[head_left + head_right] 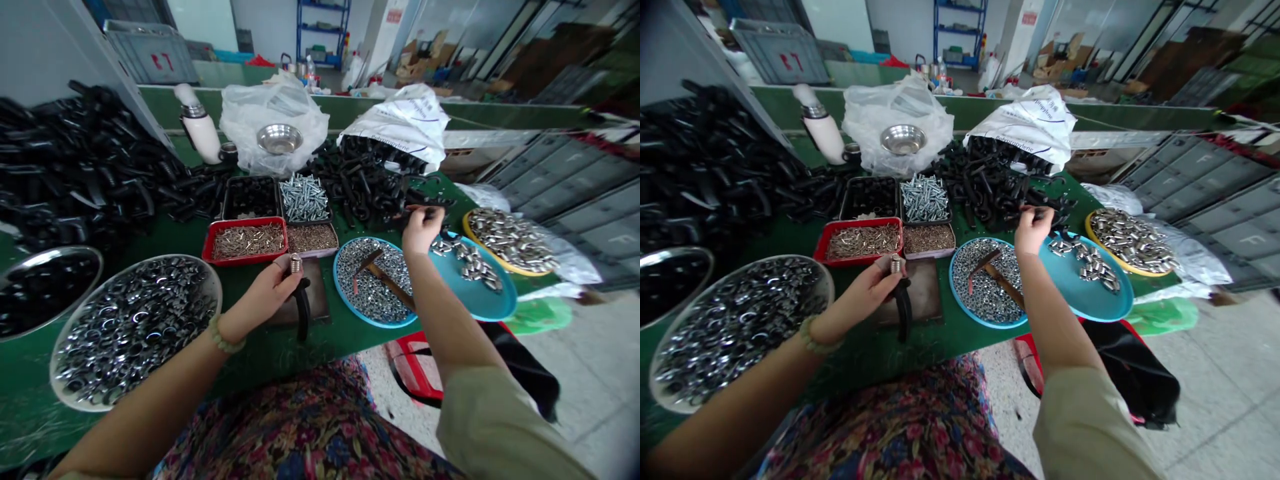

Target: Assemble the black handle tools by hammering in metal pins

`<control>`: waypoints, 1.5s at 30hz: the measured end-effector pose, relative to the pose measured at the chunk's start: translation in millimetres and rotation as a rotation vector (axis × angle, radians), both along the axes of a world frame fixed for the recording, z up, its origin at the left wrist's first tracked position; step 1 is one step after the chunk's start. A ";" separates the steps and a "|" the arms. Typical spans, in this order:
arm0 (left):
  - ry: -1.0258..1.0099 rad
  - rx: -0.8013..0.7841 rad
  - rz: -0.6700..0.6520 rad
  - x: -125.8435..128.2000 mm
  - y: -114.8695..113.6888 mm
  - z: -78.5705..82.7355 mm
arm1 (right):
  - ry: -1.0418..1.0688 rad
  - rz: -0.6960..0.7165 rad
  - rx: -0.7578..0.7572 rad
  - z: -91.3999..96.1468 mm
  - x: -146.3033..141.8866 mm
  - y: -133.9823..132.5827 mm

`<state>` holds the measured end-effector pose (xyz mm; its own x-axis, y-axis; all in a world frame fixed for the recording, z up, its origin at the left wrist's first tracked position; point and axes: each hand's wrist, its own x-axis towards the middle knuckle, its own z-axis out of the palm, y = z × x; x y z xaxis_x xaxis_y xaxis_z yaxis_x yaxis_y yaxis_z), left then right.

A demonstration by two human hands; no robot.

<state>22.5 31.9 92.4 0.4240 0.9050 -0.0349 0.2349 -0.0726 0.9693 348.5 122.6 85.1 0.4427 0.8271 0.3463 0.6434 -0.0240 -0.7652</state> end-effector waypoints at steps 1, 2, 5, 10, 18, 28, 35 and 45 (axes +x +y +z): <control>-0.017 -0.010 -0.007 1.9 -0.7 -0.5 | 0.075 0.018 0.043 3.3 -13.3 -10.4; -0.016 0.007 -0.008 3.5 -1.3 -0.3 | 0.156 0.061 0.060 6.3 -29.7 -22.3; 0.027 0.104 -0.001 4.2 -3.7 3.2 | 0.488 0.351 -0.014 13.9 -87.5 -63.1; 0.130 0.188 0.034 -8.4 -12.1 7.7 | 0.941 0.635 -0.149 18.1 -147.3 -111.9; 0.183 0.221 0.021 -20.7 -24.2 11.4 | 0.843 0.774 -0.429 11.1 -167.7 -118.2; 0.438 0.339 -0.027 -25.8 -30.4 15.5 | 0.278 0.783 -0.299 28.2 -179.3 -122.4; 0.359 0.304 0.096 -14.6 -43.7 8.2 | 0.535 0.691 -0.214 11.0 -198.4 -142.2; 0.667 0.660 0.018 -40.3 -37.7 -8.7 | -0.691 0.829 -0.174 -14.4 -207.7 13.8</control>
<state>-17.8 -5.8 83.7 0.4869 0.8347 0.2574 0.7336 -0.5507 0.3982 140.7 136.4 70.7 -0.5196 0.8401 0.1554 0.7986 0.5422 -0.2611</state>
